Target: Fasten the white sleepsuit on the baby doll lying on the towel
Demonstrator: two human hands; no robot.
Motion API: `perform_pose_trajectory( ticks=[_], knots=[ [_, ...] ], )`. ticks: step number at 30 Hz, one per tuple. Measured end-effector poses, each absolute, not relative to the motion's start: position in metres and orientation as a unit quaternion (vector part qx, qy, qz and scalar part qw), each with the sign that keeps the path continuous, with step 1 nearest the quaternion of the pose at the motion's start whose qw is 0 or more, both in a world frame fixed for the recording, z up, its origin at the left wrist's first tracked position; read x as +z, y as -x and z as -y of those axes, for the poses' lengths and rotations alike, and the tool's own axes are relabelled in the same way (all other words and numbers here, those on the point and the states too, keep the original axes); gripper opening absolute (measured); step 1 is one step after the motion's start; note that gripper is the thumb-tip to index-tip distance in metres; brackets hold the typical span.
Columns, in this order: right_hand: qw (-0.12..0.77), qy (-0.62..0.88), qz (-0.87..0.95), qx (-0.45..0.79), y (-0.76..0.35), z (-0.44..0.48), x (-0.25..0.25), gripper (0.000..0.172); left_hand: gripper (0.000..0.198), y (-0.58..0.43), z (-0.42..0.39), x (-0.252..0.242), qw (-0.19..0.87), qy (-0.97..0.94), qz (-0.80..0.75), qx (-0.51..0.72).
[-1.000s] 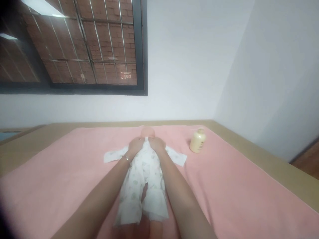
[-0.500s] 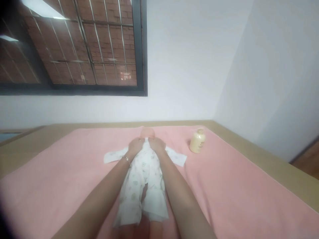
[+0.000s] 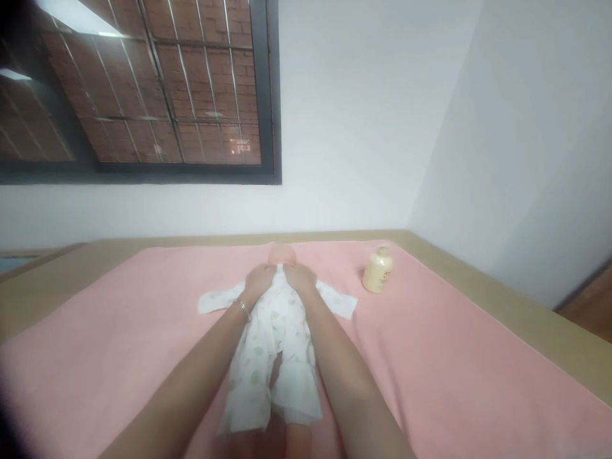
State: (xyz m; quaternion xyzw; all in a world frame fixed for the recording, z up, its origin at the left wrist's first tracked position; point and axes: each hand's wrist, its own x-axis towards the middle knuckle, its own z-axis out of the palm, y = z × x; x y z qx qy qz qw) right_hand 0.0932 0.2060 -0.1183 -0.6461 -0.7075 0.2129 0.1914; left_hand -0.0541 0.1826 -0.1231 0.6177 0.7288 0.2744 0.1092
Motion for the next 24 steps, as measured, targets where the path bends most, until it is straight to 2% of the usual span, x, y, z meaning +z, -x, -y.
perform_pose_trajectory(
  ticks=[24],
  knots=[
    [0.198, 0.646, 0.702, 0.224, -0.0933, -0.2057, -0.1178, 0.059, 0.044, 0.0553, -0.1832, -0.1255, 0.109, -0.631, -0.714, 0.283]
  ],
)
